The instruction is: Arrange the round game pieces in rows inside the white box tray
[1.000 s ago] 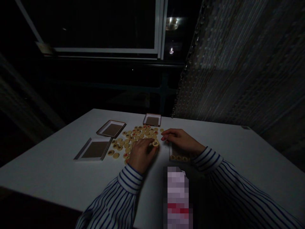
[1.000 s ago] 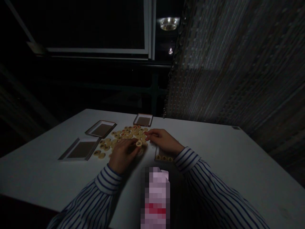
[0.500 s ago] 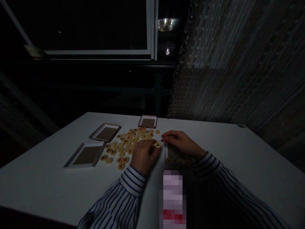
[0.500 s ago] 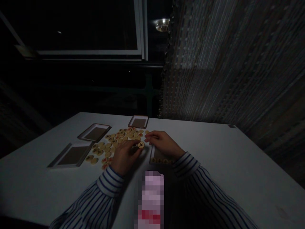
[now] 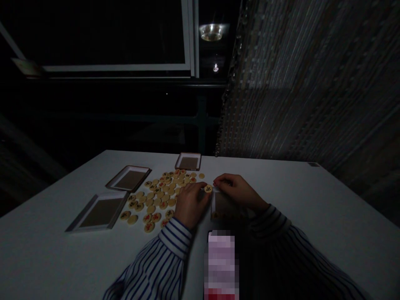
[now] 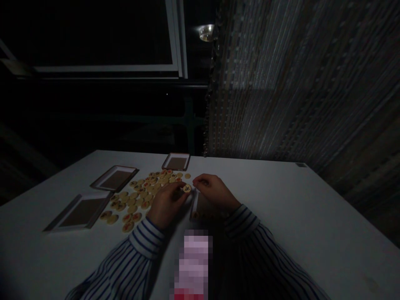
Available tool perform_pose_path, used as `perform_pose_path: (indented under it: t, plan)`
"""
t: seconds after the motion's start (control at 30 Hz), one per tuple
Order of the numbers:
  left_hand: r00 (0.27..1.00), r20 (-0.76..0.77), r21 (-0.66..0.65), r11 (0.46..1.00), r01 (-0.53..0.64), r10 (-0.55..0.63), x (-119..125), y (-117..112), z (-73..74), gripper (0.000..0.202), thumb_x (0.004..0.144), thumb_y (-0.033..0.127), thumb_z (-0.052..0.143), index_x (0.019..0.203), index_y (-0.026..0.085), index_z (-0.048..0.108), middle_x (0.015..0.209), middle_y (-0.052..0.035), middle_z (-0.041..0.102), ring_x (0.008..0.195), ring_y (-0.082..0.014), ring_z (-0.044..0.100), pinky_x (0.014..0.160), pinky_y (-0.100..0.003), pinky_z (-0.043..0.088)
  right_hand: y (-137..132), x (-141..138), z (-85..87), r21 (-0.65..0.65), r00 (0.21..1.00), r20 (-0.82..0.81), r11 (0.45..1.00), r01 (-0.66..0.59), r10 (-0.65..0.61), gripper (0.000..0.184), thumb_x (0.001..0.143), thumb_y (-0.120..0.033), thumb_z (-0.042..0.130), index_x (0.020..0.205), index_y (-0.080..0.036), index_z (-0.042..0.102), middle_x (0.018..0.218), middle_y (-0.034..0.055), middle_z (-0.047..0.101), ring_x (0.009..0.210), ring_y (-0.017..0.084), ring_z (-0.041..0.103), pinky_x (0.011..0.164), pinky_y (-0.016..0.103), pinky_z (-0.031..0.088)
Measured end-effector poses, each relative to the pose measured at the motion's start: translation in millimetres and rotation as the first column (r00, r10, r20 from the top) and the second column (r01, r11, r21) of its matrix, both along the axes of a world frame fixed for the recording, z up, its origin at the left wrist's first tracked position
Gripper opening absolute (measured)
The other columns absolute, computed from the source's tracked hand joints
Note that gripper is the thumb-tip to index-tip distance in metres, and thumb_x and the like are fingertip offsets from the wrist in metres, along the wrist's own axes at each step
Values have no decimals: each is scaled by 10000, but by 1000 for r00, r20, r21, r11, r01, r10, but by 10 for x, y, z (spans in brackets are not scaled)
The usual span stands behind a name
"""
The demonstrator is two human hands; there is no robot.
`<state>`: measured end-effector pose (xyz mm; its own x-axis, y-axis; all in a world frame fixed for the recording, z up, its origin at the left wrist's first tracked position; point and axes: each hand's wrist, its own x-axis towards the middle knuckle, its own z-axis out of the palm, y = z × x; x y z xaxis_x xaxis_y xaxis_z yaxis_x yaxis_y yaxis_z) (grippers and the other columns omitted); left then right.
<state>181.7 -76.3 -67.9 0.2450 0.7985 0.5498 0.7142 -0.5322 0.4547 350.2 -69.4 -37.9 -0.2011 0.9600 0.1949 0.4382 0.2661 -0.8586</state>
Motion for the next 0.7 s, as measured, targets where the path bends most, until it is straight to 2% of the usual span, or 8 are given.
perform_pose_path:
  t: [0.23, 0.43, 0.7]
  plan:
    - [999, -27, -10, 999, 44, -44, 55, -32, -182, 218, 742, 248, 537, 949, 185, 567, 897, -49, 637, 849, -198, 556, 771, -350, 412, 20, 50, -27, 10, 995, 94, 1000, -14, 13, 188, 742, -268, 506, 835, -152, 620, 809, 36, 645, 762, 143, 580, 698, 262, 441]
    - [998, -33, 3, 998, 59, -59, 56, -63, -223, 226, 743, 232, 538, 963, 184, 557, 913, -51, 633, 866, -200, 550, 776, -354, 417, 31, 35, -69, -8, 984, 167, 998, -69, 69, 178, 723, -248, 510, 834, -155, 614, 745, 24, 637, 684, 125, 575, 615, 230, 438]
    - [996, -35, -2, 997, 77, -77, 57, -94, -247, 219, 751, 238, 531, 960, 184, 564, 877, -46, 638, 841, -195, 554, 753, -351, 425, 22, 36, -120, -132, 976, 153, 982, -136, 156, 178, 718, -267, 516, 815, -151, 611, 733, 28, 646, 678, 128, 589, 606, 223, 449]
